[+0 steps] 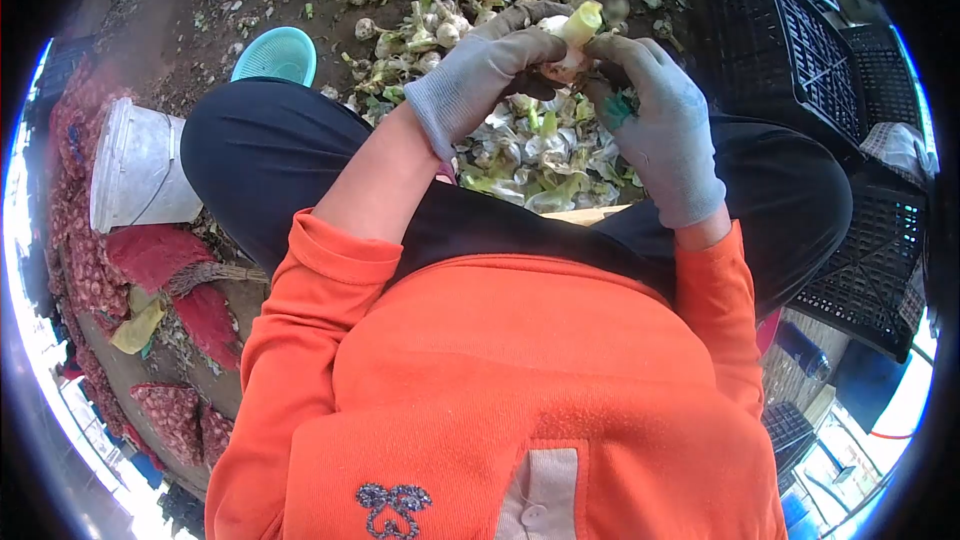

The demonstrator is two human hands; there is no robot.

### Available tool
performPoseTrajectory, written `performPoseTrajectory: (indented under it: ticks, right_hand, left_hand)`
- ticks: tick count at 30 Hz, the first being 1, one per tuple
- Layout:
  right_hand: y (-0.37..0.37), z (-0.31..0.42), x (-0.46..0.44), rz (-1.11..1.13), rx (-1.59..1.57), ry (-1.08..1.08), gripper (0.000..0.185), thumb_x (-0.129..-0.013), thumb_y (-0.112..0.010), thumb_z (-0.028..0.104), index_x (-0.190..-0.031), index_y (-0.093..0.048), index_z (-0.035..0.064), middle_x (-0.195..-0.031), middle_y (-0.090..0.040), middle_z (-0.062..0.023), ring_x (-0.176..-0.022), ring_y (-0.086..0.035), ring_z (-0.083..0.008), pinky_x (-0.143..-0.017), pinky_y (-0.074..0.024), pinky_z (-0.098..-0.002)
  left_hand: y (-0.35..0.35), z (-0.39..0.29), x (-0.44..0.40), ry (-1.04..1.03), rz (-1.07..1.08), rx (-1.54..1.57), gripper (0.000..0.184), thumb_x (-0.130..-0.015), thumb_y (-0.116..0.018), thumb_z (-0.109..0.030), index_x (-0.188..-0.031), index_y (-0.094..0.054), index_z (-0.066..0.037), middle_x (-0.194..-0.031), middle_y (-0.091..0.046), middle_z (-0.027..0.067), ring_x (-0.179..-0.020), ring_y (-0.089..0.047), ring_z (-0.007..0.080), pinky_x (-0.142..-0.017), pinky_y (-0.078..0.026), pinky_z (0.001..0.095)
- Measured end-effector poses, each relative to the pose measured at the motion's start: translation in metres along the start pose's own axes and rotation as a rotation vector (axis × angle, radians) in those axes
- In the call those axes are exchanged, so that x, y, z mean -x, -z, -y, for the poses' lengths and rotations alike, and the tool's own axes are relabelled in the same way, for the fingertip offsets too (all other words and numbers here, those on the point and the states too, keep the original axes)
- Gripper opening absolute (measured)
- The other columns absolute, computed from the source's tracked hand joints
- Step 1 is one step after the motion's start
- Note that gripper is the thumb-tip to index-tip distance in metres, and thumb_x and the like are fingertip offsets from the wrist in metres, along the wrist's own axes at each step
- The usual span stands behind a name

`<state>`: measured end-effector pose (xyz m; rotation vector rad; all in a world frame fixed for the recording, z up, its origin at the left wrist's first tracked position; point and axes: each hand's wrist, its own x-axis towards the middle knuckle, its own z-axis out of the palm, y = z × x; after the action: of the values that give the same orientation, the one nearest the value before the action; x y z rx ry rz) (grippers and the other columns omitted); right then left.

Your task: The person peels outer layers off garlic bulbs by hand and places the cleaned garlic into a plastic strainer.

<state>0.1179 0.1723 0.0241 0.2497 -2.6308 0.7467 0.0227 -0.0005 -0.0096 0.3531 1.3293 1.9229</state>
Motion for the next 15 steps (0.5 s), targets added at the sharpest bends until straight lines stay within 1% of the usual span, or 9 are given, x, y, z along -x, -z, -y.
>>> performPoseTrajectory:
  ticks: [1, 2, 5, 8, 10, 11, 13, 15]
  right_hand:
    - [-0.002, 0.002, -0.001, -0.033, -0.016, 0.012, 0.030, -0.075, -0.066, 0.003, -0.105, -0.063, 0.0040, -0.091, -0.062, -0.0146, -0.084, -0.061, -0.0352, -0.072, -0.0492, -0.0405]
    - [-0.003, 0.003, -0.002, -0.027, -0.014, 0.012, 0.028, -0.075, -0.066, 0.003, -0.103, -0.063, 0.0041, -0.090, -0.061, -0.0142, -0.083, -0.061, -0.0351, -0.072, -0.0491, -0.0405]
    - [-0.005, 0.003, -0.002, -0.017, -0.009, 0.006, 0.022, -0.075, -0.066, 0.004, -0.096, -0.063, 0.0044, -0.087, -0.061, -0.0131, -0.081, -0.061, -0.0345, -0.070, -0.0487, -0.0404]
    - [-0.006, 0.004, -0.001, 0.001, -0.010, -0.021, 0.017, -0.075, -0.067, 0.004, -0.091, -0.062, 0.0049, -0.086, -0.061, -0.0123, -0.079, -0.061, -0.0335, -0.067, -0.0486, -0.0400]
    - [-0.004, 0.006, -0.001, 0.033, -0.003, -0.050, 0.016, -0.075, -0.067, 0.005, -0.090, -0.061, 0.0054, -0.086, -0.061, -0.0118, -0.078, -0.062, -0.0323, -0.066, -0.0489, -0.0392]
    - [-0.004, 0.006, 0.000, 0.012, -0.025, -0.056, 0.017, -0.074, -0.068, 0.005, -0.090, -0.062, 0.0053, -0.086, -0.061, -0.0118, -0.077, -0.062, -0.0320, -0.066, -0.0491, -0.0390]
    - [-0.006, 0.006, 0.001, -0.029, -0.068, -0.063, 0.019, -0.073, -0.070, 0.005, -0.092, -0.062, 0.0052, -0.086, -0.061, -0.0118, -0.077, -0.063, -0.0313, -0.066, -0.0496, -0.0385]
    - [-0.007, 0.010, -0.003, -0.148, -0.082, -0.076, 0.022, -0.072, -0.071, 0.005, -0.093, -0.063, 0.0054, -0.087, -0.062, -0.0117, -0.077, -0.063, -0.0310, -0.067, -0.0499, -0.0383]
  left_hand:
    - [0.002, -0.002, 0.000, 0.006, 0.014, -0.008, 0.034, -0.091, -0.060, -0.017, -0.120, -0.055, -0.001, -0.099, -0.066, 0.0067, -0.087, -0.064, 0.0129, -0.081, -0.052, 0.0267]
    - [0.003, -0.003, 0.000, 0.011, 0.029, -0.017, 0.040, -0.090, -0.061, -0.015, -0.127, -0.050, -0.001, -0.100, -0.066, 0.0070, -0.086, -0.064, 0.0122, -0.080, -0.053, 0.0257]
    - [-0.007, -0.004, 0.004, -0.012, -0.040, -0.067, 0.034, -0.092, -0.058, -0.022, -0.122, -0.058, -0.004, -0.099, -0.064, 0.0025, -0.089, -0.060, 0.0102, -0.083, -0.048, 0.0251]
    - [-0.006, 0.007, -0.002, -0.031, -0.066, -0.049, 0.039, -0.092, -0.059, -0.022, -0.127, -0.054, -0.005, -0.100, -0.064, 0.0022, -0.089, -0.060, 0.0095, -0.081, -0.049, 0.0255]
    - [-0.008, 0.012, -0.003, -0.050, -0.071, -0.003, 0.038, -0.092, -0.059, -0.021, -0.126, -0.055, -0.005, -0.101, -0.064, 0.0024, -0.088, -0.059, 0.0096, -0.080, -0.050, 0.0269]
    - [-0.009, 0.012, -0.003, -0.059, -0.073, 0.021, 0.037, -0.092, -0.060, -0.021, -0.125, -0.056, -0.006, -0.101, -0.064, 0.0025, -0.088, -0.059, 0.0096, -0.079, -0.051, 0.0275]
    - [-0.009, 0.011, -0.004, -0.015, -0.062, 0.072, 0.036, -0.092, -0.059, -0.019, -0.125, -0.055, -0.006, -0.102, -0.063, 0.0032, -0.087, -0.060, 0.0104, -0.079, -0.052, 0.0290]
    - [-0.006, 0.008, -0.004, -0.015, -0.051, 0.093, 0.034, -0.092, -0.059, -0.018, -0.123, -0.056, -0.005, -0.102, -0.063, 0.0041, -0.086, -0.060, 0.0116, -0.079, -0.053, 0.0303]
